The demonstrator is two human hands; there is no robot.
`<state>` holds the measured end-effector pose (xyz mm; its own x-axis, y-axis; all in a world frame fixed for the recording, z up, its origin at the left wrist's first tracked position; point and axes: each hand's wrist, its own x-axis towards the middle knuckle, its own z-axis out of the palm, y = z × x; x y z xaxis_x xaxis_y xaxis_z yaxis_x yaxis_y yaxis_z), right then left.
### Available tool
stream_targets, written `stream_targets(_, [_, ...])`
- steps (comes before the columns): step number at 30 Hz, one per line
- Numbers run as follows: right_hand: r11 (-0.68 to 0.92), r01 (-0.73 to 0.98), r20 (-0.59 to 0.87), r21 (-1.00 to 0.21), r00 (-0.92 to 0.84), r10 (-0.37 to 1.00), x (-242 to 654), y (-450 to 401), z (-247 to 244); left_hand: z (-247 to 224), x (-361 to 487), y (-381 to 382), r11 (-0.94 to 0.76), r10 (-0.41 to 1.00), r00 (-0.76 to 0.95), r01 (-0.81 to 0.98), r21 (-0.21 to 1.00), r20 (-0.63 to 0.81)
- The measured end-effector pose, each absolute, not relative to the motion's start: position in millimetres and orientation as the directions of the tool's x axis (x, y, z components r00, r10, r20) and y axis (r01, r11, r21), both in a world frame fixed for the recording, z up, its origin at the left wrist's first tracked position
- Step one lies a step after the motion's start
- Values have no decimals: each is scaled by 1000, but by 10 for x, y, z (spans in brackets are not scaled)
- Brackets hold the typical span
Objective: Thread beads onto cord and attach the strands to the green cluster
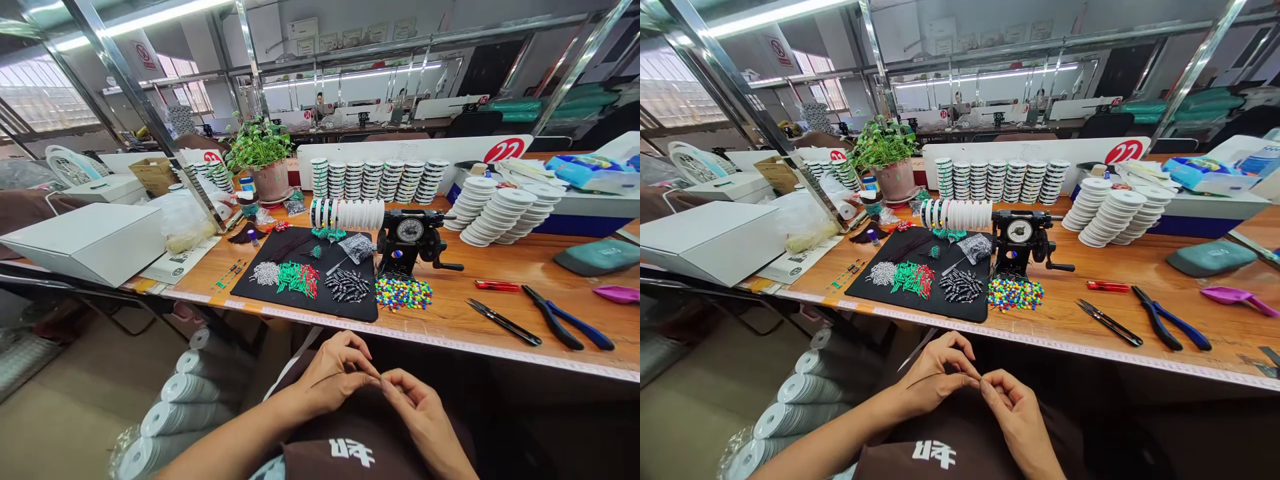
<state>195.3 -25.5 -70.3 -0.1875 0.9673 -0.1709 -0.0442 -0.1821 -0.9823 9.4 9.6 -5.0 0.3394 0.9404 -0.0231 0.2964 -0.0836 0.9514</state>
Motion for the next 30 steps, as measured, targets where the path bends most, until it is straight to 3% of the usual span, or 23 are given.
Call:
stream_targets(4, [-183,-19,-175,-983,-203,963,1944,-269,-639,-43,105,101,0,933,347,252,968,-91])
stream_targets(16, [-164,55,-167,-985,-69,984,1903,-303,-557,-85,106,87,-13,929,363,231,973,-74])
stream_targets(26, [-135,30,-138,-990,-177,975,1934,-277,-779,-59,35,80,-32,908,411,256,966,-79])
stream_targets(30, [-134,-26,-125,-991,-217,968,1944,-256,-930,84,-70,125,94,864,468,216,972,-187])
